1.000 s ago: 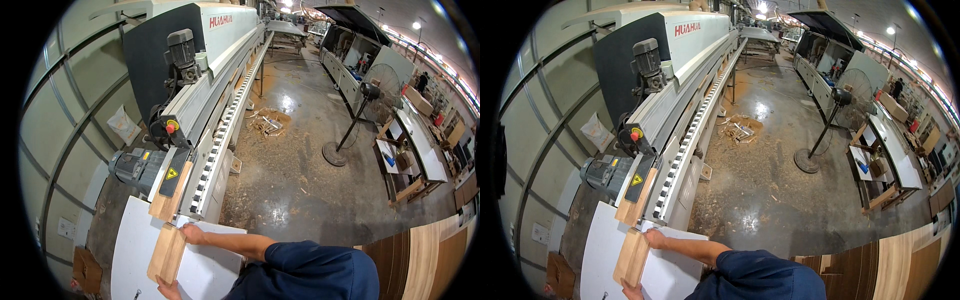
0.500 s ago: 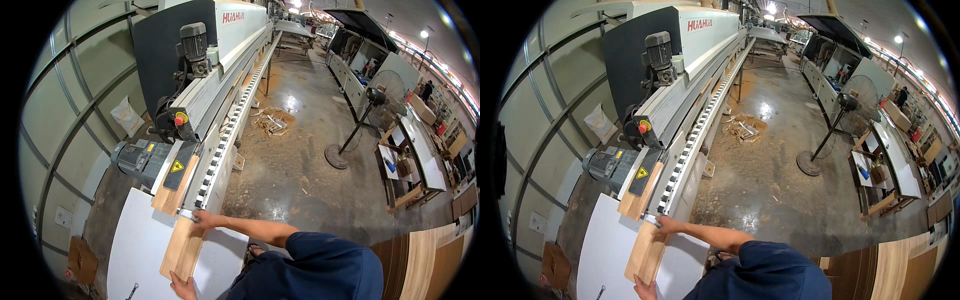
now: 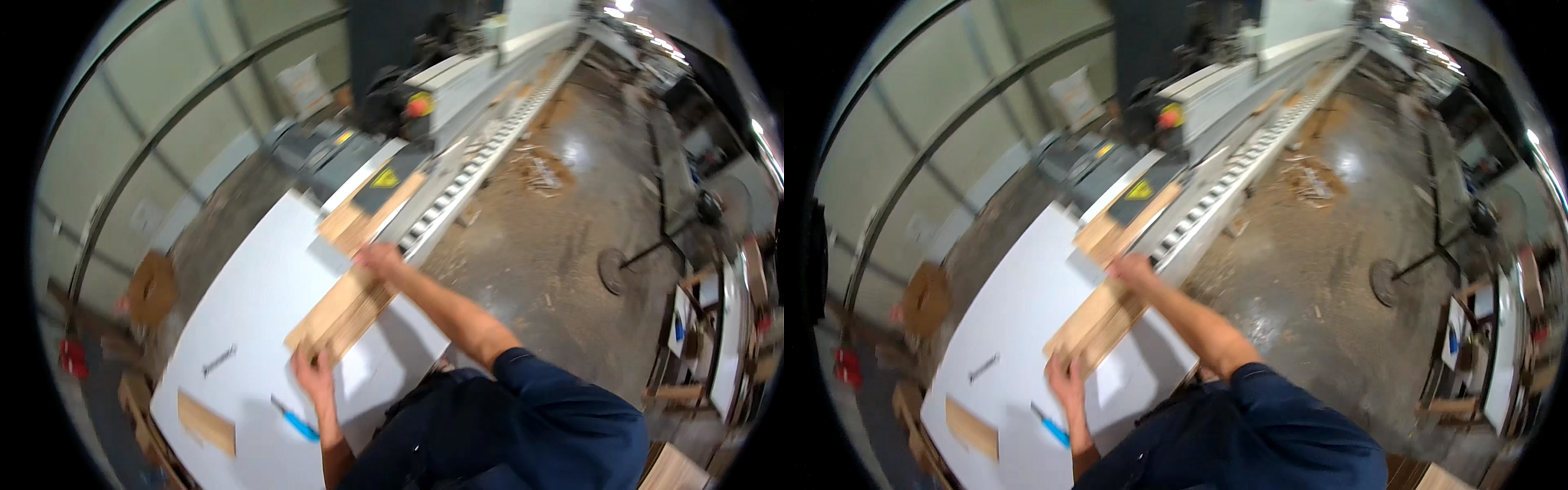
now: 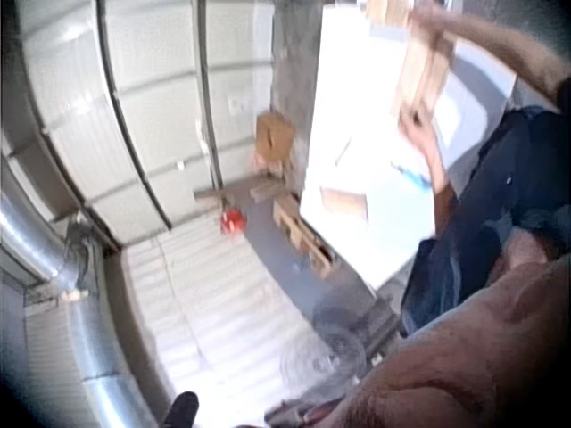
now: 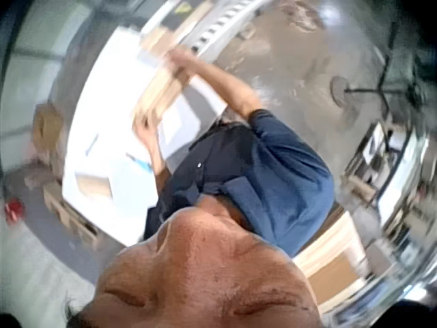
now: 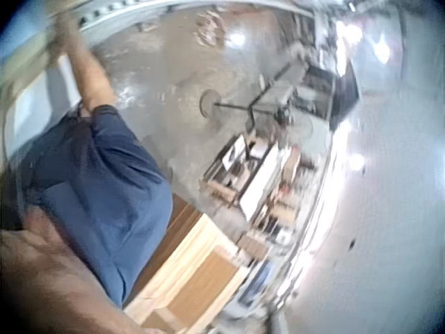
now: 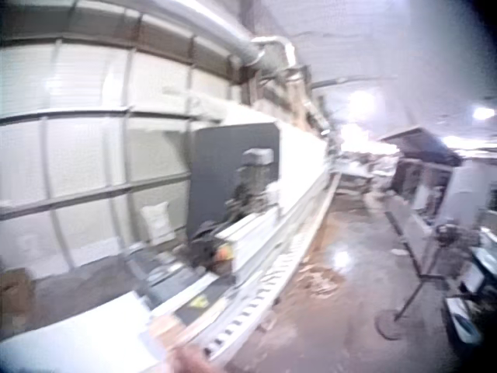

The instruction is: The person scrapes the edges of wooden boards with a tool, wipes them down, and stacks them into organized piles.

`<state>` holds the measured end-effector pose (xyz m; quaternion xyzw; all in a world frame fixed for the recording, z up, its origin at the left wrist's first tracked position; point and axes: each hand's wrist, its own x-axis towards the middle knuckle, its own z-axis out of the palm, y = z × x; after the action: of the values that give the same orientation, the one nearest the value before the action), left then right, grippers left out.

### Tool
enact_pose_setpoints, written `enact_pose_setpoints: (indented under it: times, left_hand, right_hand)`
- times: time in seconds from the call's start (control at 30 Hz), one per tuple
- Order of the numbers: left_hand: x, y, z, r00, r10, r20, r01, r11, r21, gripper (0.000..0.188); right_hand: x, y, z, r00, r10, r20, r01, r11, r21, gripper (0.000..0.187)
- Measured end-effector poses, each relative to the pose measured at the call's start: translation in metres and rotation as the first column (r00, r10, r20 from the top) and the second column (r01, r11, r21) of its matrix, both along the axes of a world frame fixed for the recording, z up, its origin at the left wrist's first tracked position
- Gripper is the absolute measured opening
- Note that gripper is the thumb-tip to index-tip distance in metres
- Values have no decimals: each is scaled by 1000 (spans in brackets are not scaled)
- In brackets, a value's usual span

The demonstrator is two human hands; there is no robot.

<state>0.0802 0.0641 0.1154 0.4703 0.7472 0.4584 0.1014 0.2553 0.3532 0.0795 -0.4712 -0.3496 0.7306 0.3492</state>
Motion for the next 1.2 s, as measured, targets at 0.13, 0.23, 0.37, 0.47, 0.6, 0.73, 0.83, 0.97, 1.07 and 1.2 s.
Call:
enact_pose_setpoints:
  times: [0.13, 0.23, 0.37, 0.47, 0.6, 0.73, 0.83, 0.97, 1.07, 1.2]
  left_hand:
    - [10, 11, 8, 958, -15, 286, 48, 993, -108, 50]
    - [11, 21, -4, 952, -44, 303, 75, 993, -91, 50]
    - [11, 42, 4, 841, -18, 541, 83, 992, -95, 45]
    - [15, 57, 8, 518, -70, 853, 82, 996, 32, 32]
    - [10, 47, -1, 452, -12, 892, 39, 999, -6, 14]
    - [6, 26, 3, 463, 59, 884, -16, 998, -58, 9]
    - [1, 8, 5, 447, 70, 892, -39, 998, -59, 11]
    - [-24, -26, 1, 486, 140, 863, -85, 990, -113, 19]
    - [-43, -44, -2, 493, 179, 851, -57, 983, -174, 21]
    - [-41, -49, -1, 542, 170, 823, -13, 981, -194, 19]
  right_hand:
    - [-23, -18, 17, 965, -160, -206, 105, 961, -255, 13]
    - [-31, -31, 32, 980, -122, -156, 84, 969, -230, 14]
    - [-28, -62, 39, 986, 18, -167, -54, 975, -218, 11]
    - [-28, -106, 27, 937, 173, -303, -237, 952, -191, 14]
    - [-25, -123, 29, 953, 195, -231, -215, 975, -63, 18]
    - [-20, -125, 29, 984, 65, -165, -88, 987, -135, 16]
    - [-9, -129, 39, 986, 69, -151, -88, 989, -122, 14]
    - [27, -98, 27, 986, -66, -153, 54, 996, -77, 10]
    - [45, -94, 29, 998, -8, -70, 4, 999, -54, 9]
    - [56, -100, 21, 999, 46, -14, -47, 997, -54, 9]
